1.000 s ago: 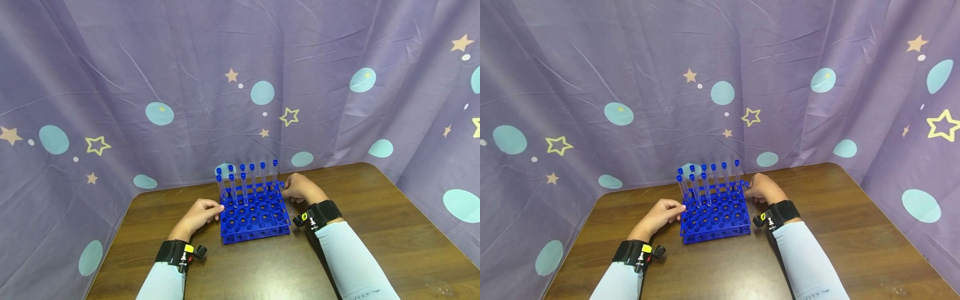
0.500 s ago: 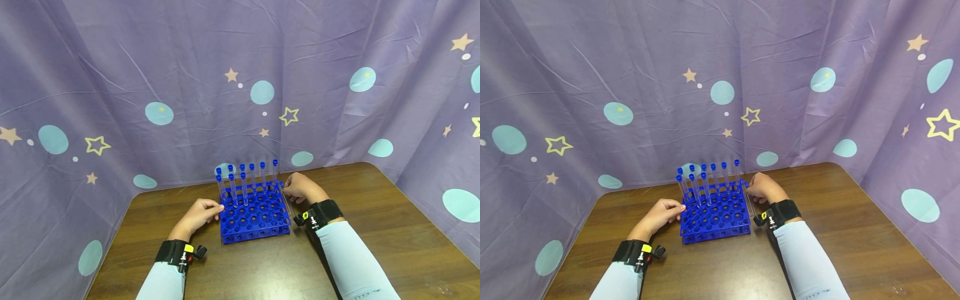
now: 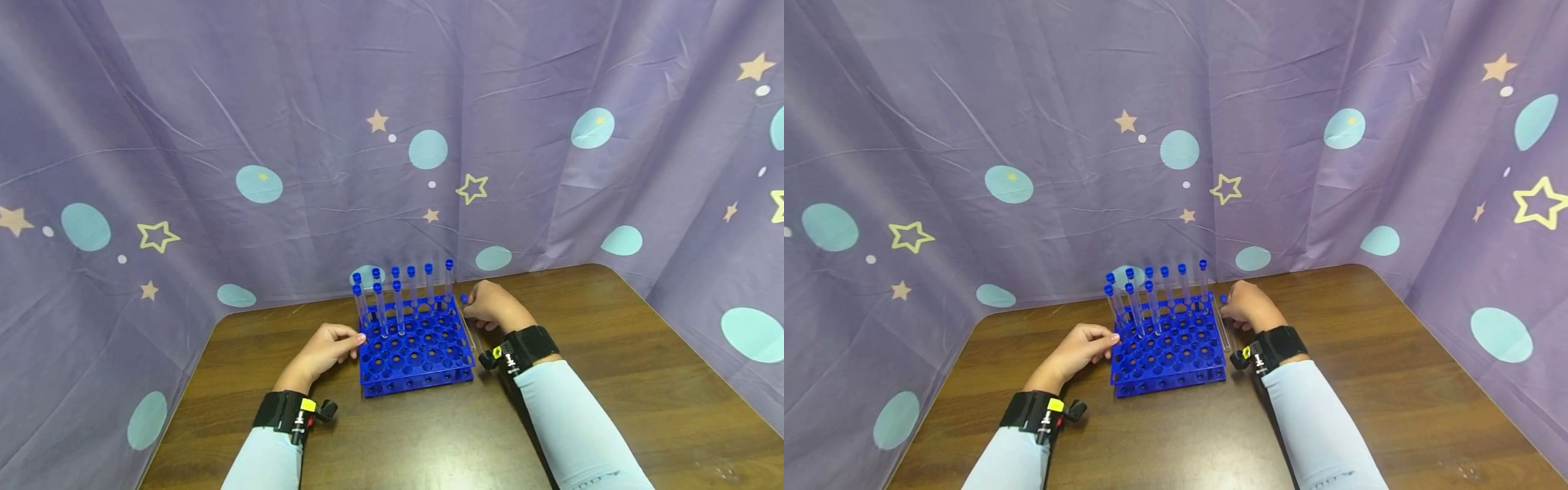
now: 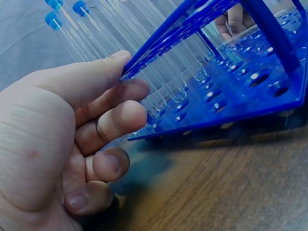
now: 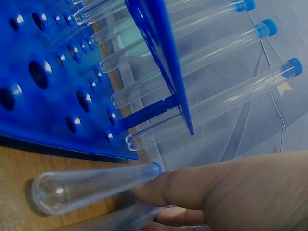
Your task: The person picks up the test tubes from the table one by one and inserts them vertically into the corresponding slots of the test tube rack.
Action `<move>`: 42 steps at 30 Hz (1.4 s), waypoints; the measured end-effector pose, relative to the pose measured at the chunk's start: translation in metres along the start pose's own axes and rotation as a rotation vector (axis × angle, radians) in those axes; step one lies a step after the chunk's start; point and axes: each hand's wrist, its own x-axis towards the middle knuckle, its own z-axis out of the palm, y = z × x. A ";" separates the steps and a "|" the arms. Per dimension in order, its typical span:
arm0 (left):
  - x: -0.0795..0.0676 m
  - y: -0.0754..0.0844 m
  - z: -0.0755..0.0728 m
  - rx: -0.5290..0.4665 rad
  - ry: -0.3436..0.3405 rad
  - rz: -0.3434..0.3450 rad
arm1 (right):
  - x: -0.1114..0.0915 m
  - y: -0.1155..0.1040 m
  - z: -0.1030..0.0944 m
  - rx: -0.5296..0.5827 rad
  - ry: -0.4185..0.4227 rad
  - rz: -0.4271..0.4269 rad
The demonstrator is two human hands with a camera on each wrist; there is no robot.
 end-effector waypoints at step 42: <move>-0.001 0.001 0.000 0.010 0.001 0.000 | -0.003 0.001 -0.023 -0.024 0.213 -0.086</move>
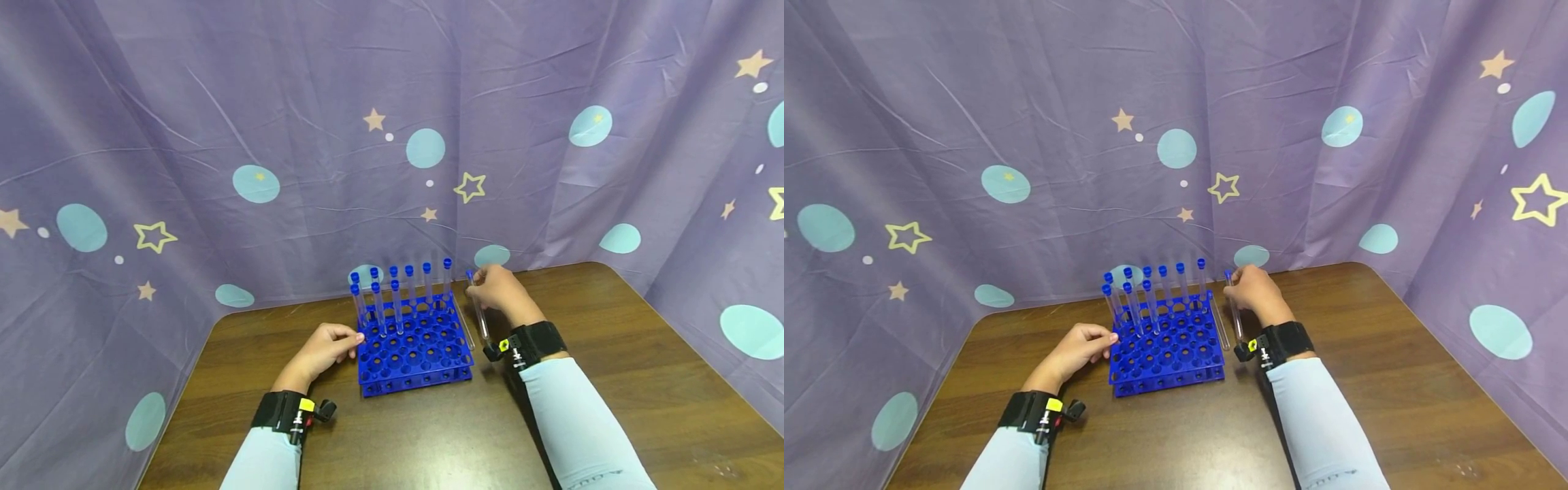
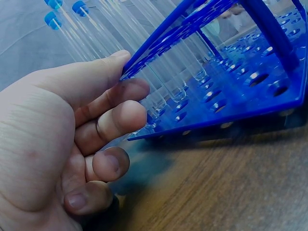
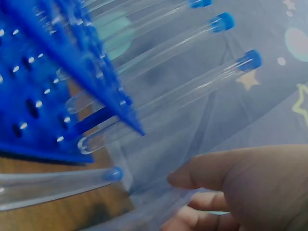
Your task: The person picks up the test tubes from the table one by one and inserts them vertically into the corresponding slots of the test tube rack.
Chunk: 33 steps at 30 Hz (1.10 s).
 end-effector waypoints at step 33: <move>0.000 0.003 0.000 -0.004 0.000 -0.010 | -0.035 -0.059 -0.042 0.456 0.636 -0.346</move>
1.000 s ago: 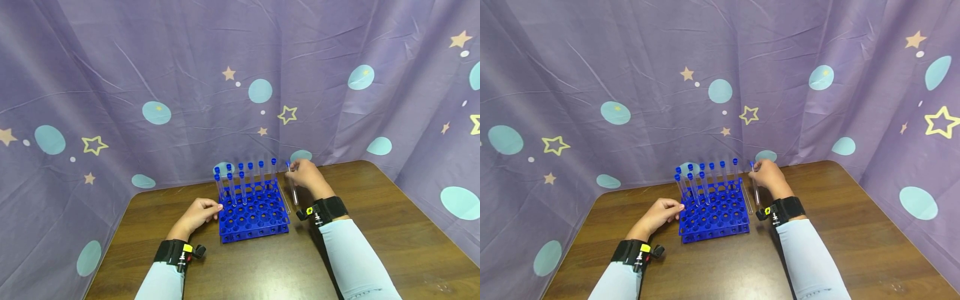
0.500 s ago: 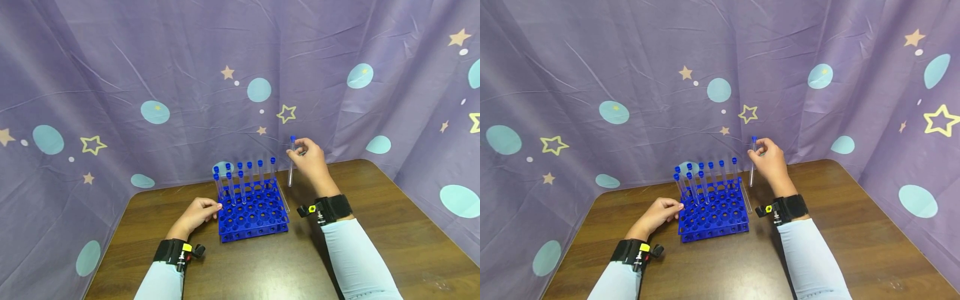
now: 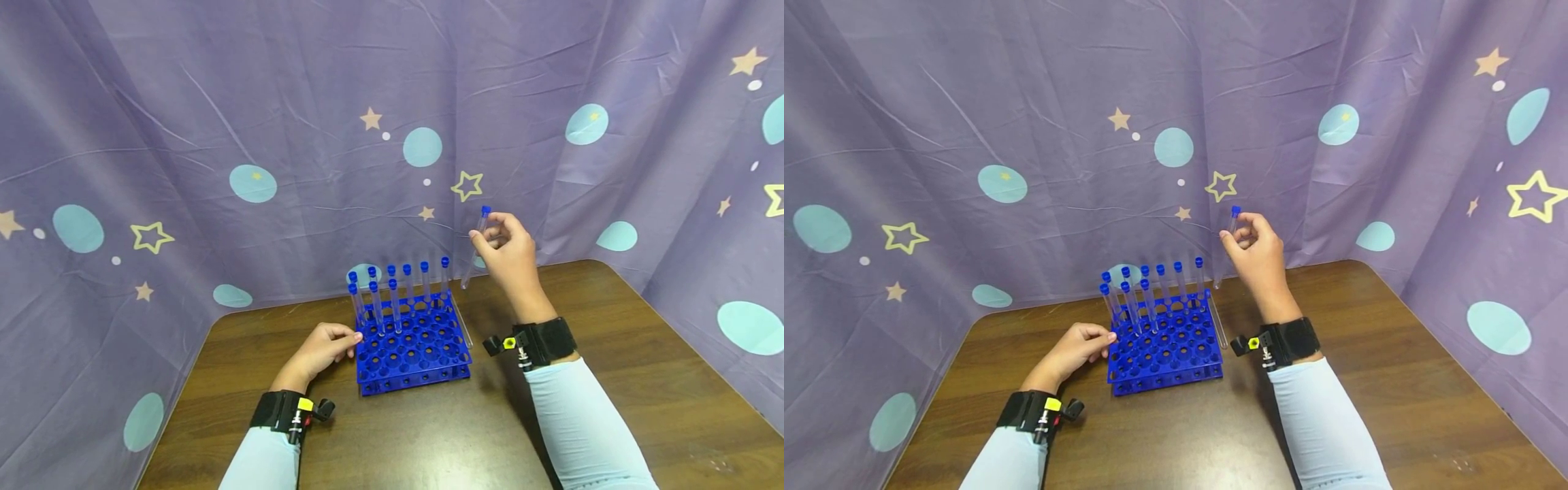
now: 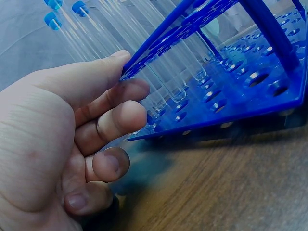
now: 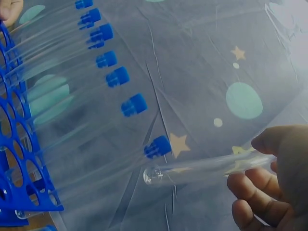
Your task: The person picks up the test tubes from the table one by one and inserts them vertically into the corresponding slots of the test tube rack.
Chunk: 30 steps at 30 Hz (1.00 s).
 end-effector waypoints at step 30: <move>0.000 -0.001 -0.001 0.002 0.001 0.012 | -0.029 -0.036 0.035 -0.061 -0.299 -0.288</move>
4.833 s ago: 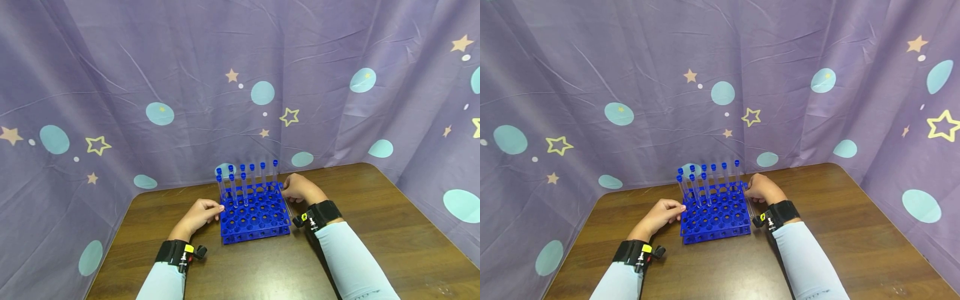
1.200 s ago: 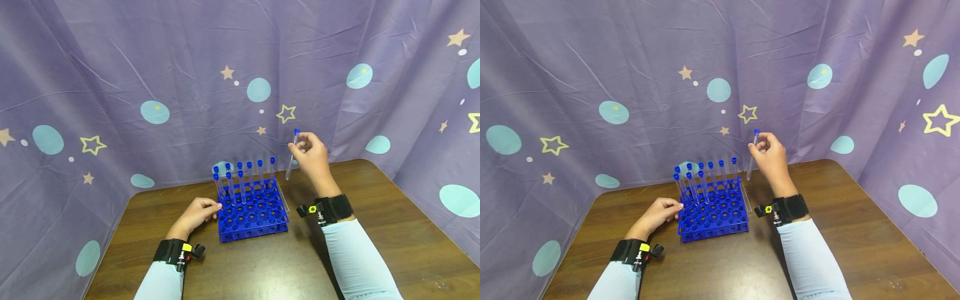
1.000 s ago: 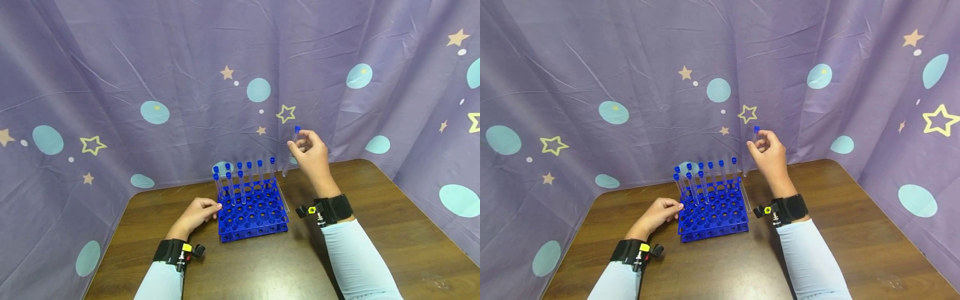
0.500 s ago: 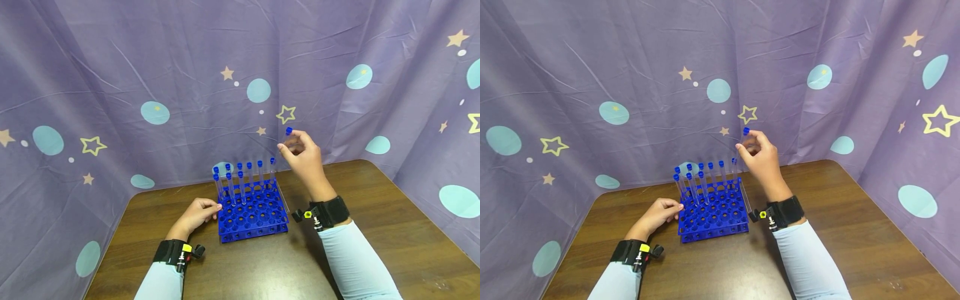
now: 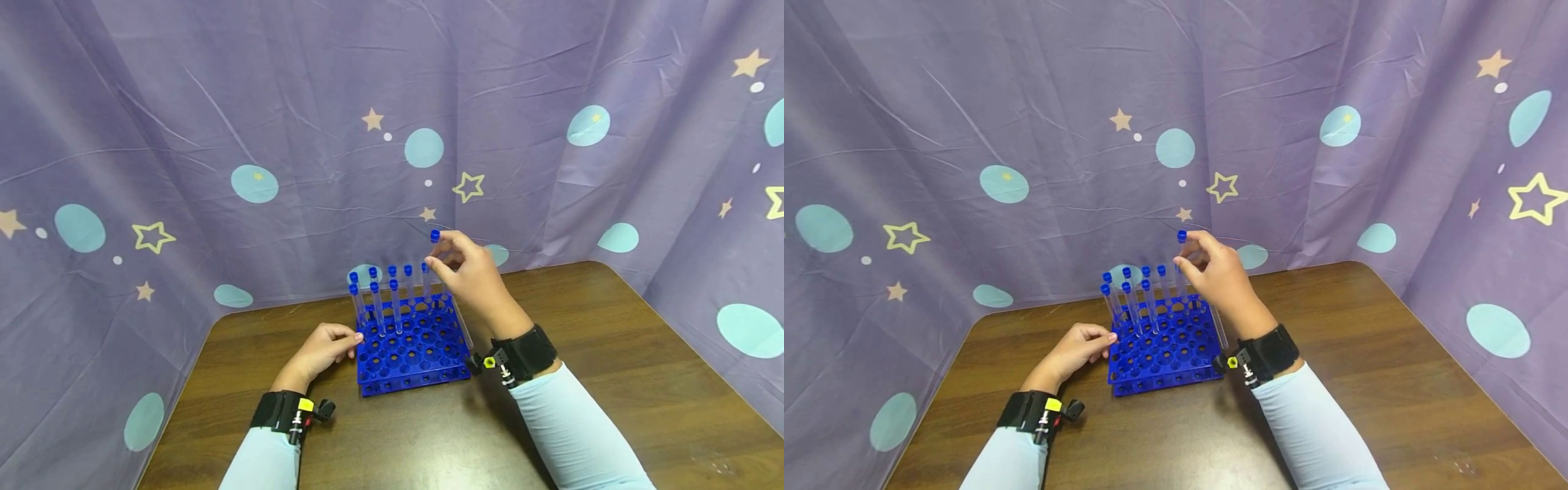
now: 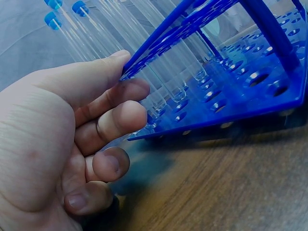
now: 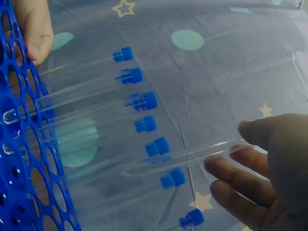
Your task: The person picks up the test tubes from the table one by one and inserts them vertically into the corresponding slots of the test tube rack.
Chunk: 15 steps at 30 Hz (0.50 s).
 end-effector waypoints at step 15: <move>0.000 -0.001 -0.001 -0.004 -0.011 0.002 | -0.007 -0.001 0.030 -0.060 -0.194 0.155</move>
